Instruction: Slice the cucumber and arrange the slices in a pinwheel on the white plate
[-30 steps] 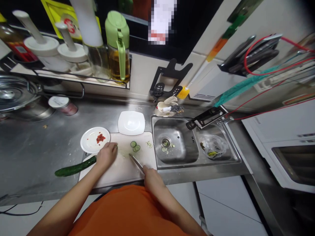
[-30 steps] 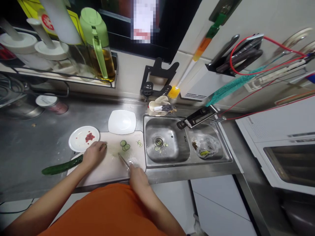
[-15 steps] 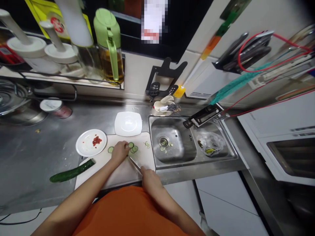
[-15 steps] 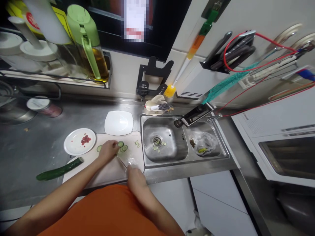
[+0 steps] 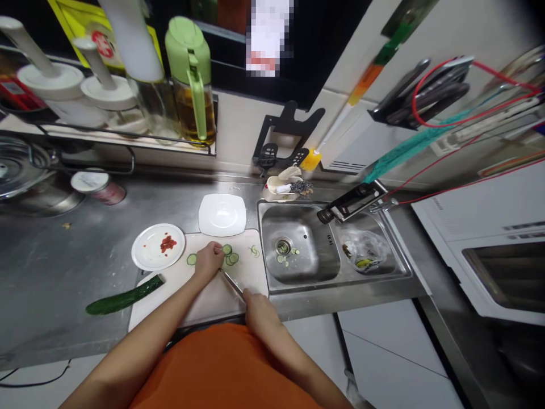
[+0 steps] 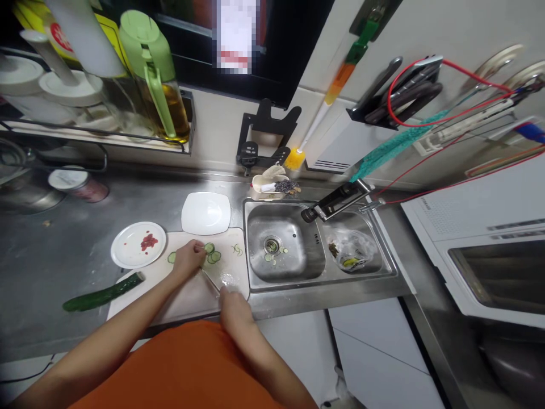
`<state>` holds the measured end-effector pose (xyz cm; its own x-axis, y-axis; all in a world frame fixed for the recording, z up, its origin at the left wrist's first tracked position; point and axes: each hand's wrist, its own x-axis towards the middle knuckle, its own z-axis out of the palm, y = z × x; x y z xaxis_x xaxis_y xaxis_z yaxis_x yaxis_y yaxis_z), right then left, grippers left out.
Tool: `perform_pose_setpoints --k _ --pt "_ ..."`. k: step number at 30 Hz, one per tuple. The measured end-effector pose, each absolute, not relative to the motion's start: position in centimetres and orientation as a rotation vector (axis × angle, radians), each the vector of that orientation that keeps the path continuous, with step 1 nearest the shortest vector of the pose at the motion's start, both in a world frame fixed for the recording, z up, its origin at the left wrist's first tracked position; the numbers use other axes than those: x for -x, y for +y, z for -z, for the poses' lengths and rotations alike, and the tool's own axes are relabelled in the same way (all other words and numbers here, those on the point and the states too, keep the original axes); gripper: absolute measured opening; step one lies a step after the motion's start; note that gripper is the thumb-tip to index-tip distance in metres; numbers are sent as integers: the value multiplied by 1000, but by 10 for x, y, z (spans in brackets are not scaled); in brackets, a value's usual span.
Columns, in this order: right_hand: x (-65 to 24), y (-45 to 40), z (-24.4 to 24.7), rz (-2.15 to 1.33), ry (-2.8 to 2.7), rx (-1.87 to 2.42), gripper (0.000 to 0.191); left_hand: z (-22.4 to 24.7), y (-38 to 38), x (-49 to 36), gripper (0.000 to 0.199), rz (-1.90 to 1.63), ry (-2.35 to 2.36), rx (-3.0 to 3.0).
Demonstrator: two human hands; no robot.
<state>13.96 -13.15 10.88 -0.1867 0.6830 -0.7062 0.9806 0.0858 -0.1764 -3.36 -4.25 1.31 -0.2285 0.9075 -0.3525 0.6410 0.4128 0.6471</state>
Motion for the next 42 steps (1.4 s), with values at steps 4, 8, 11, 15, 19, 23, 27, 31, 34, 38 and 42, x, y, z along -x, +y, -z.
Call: perform_pose_setpoints --k 4,8,11,15,19,23,27,31,34,38,42 --pt "-143 -132 -109 919 1946 -1644 44 -9 -41 34 21 -480 1929 -1344" --pt "-148 -132 -109 923 1937 -1658 45 -2 -37 33 28 -457 1829 -1660" --pt "-150 -133 -109 900 1953 -1665 45 1 -32 36 27 -386 1706 -1836" --pt "-151 -134 -108 908 1938 -1676 45 -1 -23 40 19 -358 1654 -1897" --pt "-151 -132 -111 955 1903 -1661 42 -8 -17 41 8 -367 1663 -1853" --pt "-150 -129 -113 947 1897 -1655 41 -18 -26 47 9 -329 1734 -1664" --pt "-150 -129 -109 951 1914 -1656 39 -22 -44 62 11 -336 1813 -1499" --pt "-148 -128 -108 943 1936 -1635 39 -21 -59 74 15 -323 1865 -1518" --pt "-143 -125 -110 938 1926 -1618 42 -20 -67 78 19 -326 1865 -1645" --pt "-132 -123 -111 909 1926 -1636 42 -17 -76 81 18 -384 1786 -1775" --pt "-117 -121 -107 876 1960 -1656 40 -10 -81 83 24 -485 1774 -1747"
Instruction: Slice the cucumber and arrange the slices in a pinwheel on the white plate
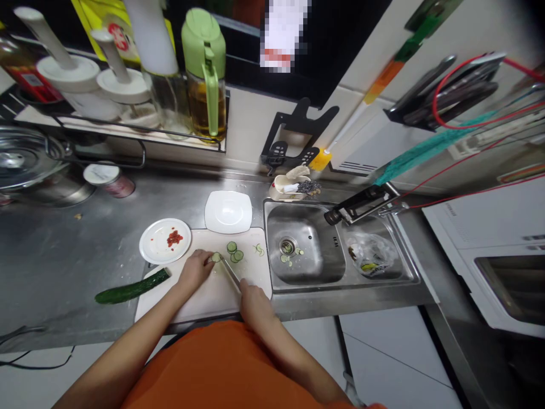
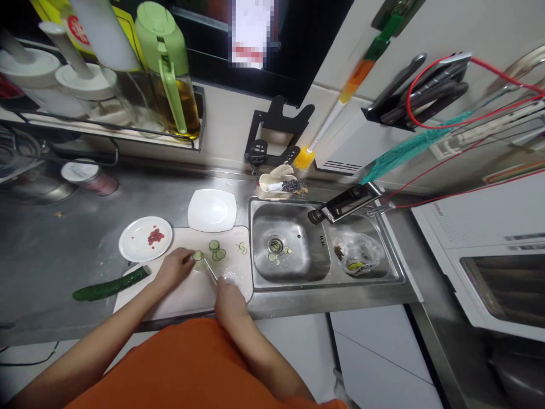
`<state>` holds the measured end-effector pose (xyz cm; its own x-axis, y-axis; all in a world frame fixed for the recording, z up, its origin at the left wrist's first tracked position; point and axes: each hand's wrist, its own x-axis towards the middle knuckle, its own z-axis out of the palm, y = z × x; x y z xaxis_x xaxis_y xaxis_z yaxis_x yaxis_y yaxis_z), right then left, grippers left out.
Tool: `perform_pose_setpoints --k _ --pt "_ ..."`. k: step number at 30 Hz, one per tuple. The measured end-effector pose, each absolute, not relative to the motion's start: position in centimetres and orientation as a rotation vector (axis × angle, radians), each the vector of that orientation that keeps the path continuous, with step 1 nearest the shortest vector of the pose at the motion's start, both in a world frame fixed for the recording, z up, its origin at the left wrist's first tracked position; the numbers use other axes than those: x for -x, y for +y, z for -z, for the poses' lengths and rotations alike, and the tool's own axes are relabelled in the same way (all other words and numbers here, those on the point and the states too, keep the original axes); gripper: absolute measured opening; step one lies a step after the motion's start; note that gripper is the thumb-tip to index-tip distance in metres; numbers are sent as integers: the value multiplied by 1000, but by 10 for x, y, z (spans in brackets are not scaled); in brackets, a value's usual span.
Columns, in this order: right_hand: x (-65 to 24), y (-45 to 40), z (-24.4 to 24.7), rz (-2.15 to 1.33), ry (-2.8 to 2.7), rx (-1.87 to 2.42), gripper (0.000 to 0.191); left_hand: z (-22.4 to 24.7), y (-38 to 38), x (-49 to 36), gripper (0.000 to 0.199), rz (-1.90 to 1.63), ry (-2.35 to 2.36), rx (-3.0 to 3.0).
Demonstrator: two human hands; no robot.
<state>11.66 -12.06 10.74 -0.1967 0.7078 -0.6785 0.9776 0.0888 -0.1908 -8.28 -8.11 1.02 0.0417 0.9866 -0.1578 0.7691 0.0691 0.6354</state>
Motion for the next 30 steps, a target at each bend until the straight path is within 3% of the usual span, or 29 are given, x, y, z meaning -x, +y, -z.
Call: perform_pose_setpoints --k 30 --pt "-94 -120 -105 938 1949 -1650 38 -4 -83 78 28 -427 1865 -1703"
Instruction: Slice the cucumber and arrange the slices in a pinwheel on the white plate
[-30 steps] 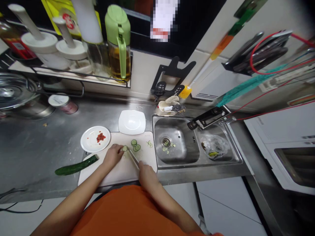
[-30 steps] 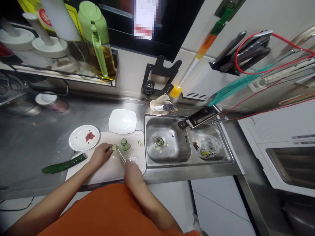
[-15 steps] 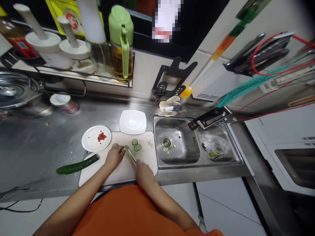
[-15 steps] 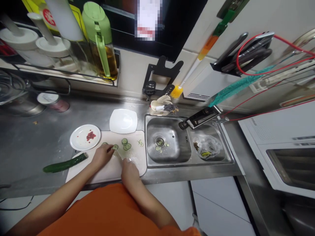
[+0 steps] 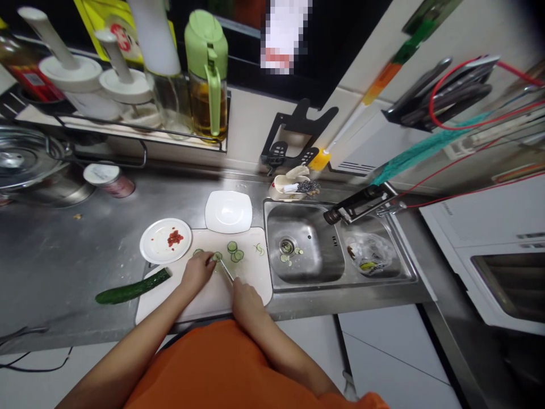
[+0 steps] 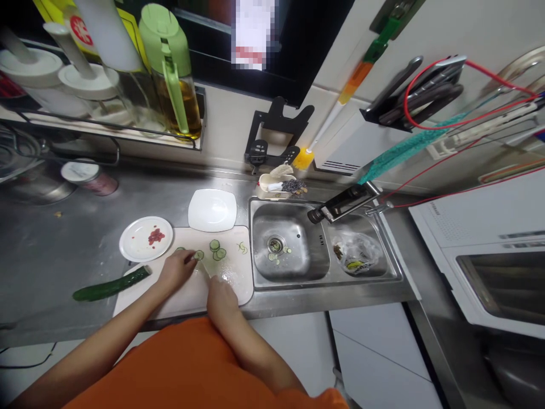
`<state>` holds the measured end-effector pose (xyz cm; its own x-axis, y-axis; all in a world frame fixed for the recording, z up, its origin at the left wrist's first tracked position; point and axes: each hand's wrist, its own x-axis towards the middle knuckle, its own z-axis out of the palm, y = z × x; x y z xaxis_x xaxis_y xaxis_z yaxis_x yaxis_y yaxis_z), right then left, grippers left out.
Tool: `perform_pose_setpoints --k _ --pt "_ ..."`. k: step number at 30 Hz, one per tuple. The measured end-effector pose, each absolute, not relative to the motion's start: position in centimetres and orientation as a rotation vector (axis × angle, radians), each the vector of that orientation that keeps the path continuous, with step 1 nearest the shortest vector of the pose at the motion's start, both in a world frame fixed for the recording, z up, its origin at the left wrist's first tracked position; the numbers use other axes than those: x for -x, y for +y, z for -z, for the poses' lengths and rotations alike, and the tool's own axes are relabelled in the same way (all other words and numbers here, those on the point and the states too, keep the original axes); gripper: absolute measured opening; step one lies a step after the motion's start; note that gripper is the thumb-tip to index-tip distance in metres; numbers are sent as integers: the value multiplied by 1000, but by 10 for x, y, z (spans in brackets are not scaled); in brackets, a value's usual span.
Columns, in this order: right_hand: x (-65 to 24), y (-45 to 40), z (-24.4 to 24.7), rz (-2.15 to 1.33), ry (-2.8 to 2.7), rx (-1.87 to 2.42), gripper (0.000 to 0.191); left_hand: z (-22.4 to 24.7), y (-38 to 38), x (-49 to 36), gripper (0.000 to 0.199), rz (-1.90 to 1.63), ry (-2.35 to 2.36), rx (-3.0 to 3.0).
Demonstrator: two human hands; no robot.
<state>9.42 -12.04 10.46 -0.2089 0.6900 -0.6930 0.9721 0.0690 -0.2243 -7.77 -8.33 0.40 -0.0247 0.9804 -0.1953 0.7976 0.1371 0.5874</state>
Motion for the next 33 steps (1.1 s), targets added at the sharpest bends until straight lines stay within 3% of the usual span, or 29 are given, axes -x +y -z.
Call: perform_pose_setpoints --k 17,28,33 --pt "-124 -131 -120 899 1886 -1629 39 -29 -75 89 16 -332 1973 -1525" --pt "-127 -130 -115 901 1879 -1608 38 -34 -78 115 31 -20 2190 -1572" --pt "-128 -131 -113 897 1904 -1613 38 -32 -71 104 34 -204 2119 -1674"
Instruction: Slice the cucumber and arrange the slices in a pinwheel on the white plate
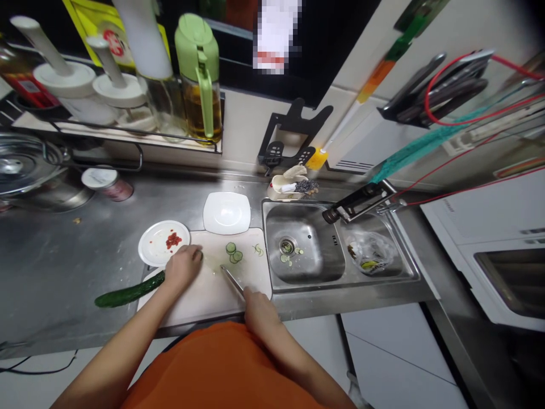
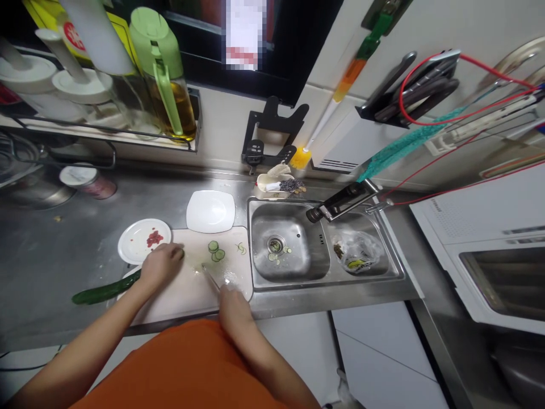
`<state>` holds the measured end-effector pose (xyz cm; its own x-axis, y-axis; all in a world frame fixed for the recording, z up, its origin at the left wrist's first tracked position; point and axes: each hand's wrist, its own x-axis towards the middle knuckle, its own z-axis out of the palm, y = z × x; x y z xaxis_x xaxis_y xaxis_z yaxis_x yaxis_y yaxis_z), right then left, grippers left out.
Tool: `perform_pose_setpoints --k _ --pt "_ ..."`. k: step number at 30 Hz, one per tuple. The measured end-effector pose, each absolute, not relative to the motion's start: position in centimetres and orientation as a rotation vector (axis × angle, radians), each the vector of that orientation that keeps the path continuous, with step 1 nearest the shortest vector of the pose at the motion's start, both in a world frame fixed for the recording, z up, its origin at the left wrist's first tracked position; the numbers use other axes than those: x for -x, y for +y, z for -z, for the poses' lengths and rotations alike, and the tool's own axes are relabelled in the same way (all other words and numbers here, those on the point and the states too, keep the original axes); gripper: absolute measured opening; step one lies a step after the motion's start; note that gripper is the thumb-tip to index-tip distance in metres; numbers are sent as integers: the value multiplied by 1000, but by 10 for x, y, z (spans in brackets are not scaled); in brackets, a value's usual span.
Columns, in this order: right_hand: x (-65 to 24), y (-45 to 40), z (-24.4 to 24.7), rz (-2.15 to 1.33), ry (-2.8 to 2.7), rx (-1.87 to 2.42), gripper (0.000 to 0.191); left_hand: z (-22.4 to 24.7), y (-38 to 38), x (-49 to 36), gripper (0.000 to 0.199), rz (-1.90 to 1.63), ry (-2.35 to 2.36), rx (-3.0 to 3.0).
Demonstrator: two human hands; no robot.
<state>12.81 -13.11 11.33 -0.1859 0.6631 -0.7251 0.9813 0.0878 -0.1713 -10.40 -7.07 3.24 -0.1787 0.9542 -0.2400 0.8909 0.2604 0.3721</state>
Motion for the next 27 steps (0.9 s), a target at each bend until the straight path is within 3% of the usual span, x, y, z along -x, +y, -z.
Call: perform_pose_setpoints --k 11,22,27 --pt "-128 -129 -115 876 1918 -1595 39 -12 -30 40 29 -249 1878 -1683" --pt "-131 -128 -110 874 1944 -1585 38 -18 -31 37 11 -348 1859 -1573" --pt "-130 -126 -114 876 1923 -1582 40 -23 -32 44 15 -433 1797 -1450"
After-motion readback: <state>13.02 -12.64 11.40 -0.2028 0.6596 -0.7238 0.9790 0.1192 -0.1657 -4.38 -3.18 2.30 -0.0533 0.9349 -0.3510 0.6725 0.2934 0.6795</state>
